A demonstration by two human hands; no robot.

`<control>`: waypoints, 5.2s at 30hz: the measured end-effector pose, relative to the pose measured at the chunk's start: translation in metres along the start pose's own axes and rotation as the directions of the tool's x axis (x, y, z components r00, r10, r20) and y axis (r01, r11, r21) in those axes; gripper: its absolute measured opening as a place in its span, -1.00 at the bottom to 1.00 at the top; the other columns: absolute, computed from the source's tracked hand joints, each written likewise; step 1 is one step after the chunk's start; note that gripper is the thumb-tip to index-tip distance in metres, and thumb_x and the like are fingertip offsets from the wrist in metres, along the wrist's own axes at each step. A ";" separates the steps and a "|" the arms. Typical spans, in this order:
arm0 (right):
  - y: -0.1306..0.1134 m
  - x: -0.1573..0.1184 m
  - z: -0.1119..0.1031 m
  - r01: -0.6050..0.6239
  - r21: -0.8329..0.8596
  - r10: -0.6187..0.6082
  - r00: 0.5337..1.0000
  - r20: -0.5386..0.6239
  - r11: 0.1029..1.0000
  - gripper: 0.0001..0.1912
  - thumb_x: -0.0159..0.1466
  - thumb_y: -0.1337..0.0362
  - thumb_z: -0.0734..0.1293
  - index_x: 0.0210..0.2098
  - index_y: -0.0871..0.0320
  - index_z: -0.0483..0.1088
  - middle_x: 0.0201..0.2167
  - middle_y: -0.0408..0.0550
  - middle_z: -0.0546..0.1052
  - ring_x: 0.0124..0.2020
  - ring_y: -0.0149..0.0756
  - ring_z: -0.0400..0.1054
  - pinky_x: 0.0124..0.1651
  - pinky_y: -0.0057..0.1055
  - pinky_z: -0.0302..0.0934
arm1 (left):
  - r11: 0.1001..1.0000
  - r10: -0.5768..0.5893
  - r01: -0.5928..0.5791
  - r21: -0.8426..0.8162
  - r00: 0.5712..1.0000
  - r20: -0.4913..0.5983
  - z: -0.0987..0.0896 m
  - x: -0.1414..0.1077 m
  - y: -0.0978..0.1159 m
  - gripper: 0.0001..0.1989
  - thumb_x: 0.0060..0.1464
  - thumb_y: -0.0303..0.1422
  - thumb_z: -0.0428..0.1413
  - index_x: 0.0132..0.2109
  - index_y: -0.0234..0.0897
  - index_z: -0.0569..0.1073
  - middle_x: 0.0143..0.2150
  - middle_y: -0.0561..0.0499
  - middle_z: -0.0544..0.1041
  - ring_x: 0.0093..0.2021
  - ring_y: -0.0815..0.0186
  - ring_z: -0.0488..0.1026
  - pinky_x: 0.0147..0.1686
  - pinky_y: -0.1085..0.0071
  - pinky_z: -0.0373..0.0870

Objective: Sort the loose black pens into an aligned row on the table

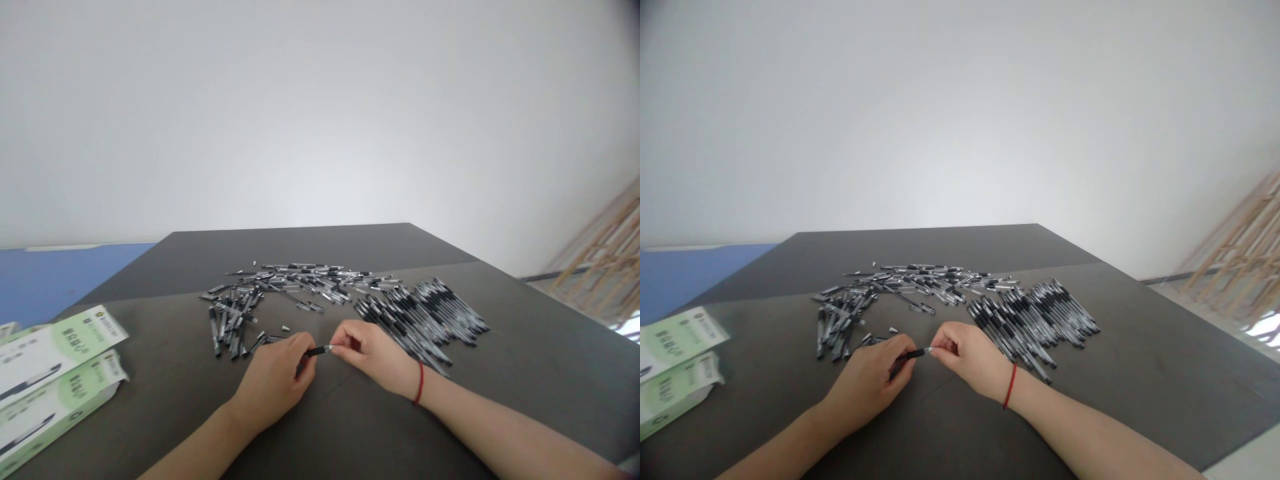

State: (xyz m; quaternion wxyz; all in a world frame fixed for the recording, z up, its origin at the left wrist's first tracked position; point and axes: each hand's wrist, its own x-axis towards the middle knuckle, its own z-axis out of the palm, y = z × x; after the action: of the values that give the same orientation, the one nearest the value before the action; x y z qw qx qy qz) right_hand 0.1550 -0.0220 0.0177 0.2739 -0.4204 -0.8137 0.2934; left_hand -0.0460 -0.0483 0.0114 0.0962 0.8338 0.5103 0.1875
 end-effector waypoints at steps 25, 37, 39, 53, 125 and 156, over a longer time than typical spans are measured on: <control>0.001 -0.002 -0.001 0.150 -0.144 -0.146 0.988 0.039 0.978 -0.94 0.26 0.34 0.26 -0.37 0.15 0.32 -0.43 -0.18 0.37 -0.39 -0.43 0.25 -0.32 -0.51 0.07 | 0.990 0.075 -0.079 0.118 0.996 0.037 0.001 0.001 -0.002 -0.91 0.18 -0.41 -0.08 -0.24 -0.19 0.31 -0.31 0.07 0.43 -0.28 0.31 0.40 -0.32 0.43 0.19; 0.004 -0.001 0.006 0.174 -0.198 -0.176 0.984 0.008 0.965 -0.90 0.26 0.36 0.26 -0.41 0.16 0.26 -0.41 -0.16 0.36 -0.35 -0.39 0.25 -0.29 -0.49 0.07 | 0.982 0.090 -0.097 0.159 0.995 0.051 0.003 0.000 -0.004 -0.90 0.21 -0.38 -0.08 -0.22 -0.18 0.33 -0.27 0.07 0.43 -0.24 0.29 0.39 -0.30 0.40 0.21; 0.005 -0.002 0.006 0.157 -0.193 -0.157 0.987 0.015 0.969 -0.89 0.27 0.35 0.24 -0.40 0.16 0.26 -0.42 -0.16 0.37 -0.35 -0.39 0.26 -0.28 -0.48 0.07 | 0.981 0.092 -0.100 0.166 0.994 0.050 0.003 0.000 -0.004 -0.90 0.21 -0.38 -0.08 -0.22 -0.18 0.33 -0.27 0.07 0.43 -0.23 0.28 0.39 -0.29 0.40 0.21; 0.006 -0.002 0.005 0.226 -0.313 -0.233 0.972 0.016 0.922 -0.92 0.27 0.35 0.25 -0.37 0.16 0.27 -0.38 -0.14 0.37 -0.32 -0.36 0.25 -0.28 -0.46 0.07 | 0.996 0.049 -0.045 0.070 0.997 -0.056 0.004 0.000 -0.004 -0.82 0.12 -0.37 0.02 -0.10 -0.17 0.37 -0.19 0.04 0.49 -0.17 0.26 0.43 -0.21 0.39 0.30; 0.010 0.024 -0.022 0.014 -0.087 -0.014 1.000 0.002 0.996 -0.96 0.17 0.40 0.25 -0.36 0.17 0.32 -0.53 -0.22 0.35 -0.51 -0.46 0.21 -0.44 -0.54 0.06 | 0.999 0.015 -0.017 -0.036 0.998 -0.053 0.004 0.001 -0.009 -0.85 0.16 -0.38 -0.03 -0.20 -0.17 0.43 -0.27 0.09 0.51 -0.28 0.32 0.44 -0.28 0.44 0.28; 0.003 0.001 -0.012 0.231 -0.189 -0.231 0.973 0.024 0.954 -0.88 0.22 0.33 0.29 -0.23 0.16 0.37 -0.37 -0.13 0.40 -0.35 -0.41 0.29 -0.31 -0.52 0.14 | 1.000 0.009 -0.009 -0.015 0.999 -0.035 0.002 0.002 -0.013 -0.90 0.14 -0.35 0.00 -0.22 -0.15 0.41 -0.26 0.09 0.49 -0.24 0.33 0.43 -0.25 0.45 0.28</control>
State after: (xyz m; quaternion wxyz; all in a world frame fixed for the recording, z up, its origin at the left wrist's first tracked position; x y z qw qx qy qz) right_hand 0.1646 -0.0170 0.0244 0.2644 -0.3465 -0.8818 0.1803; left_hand -0.0549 -0.0410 0.0057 0.0928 0.8319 0.5067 0.2062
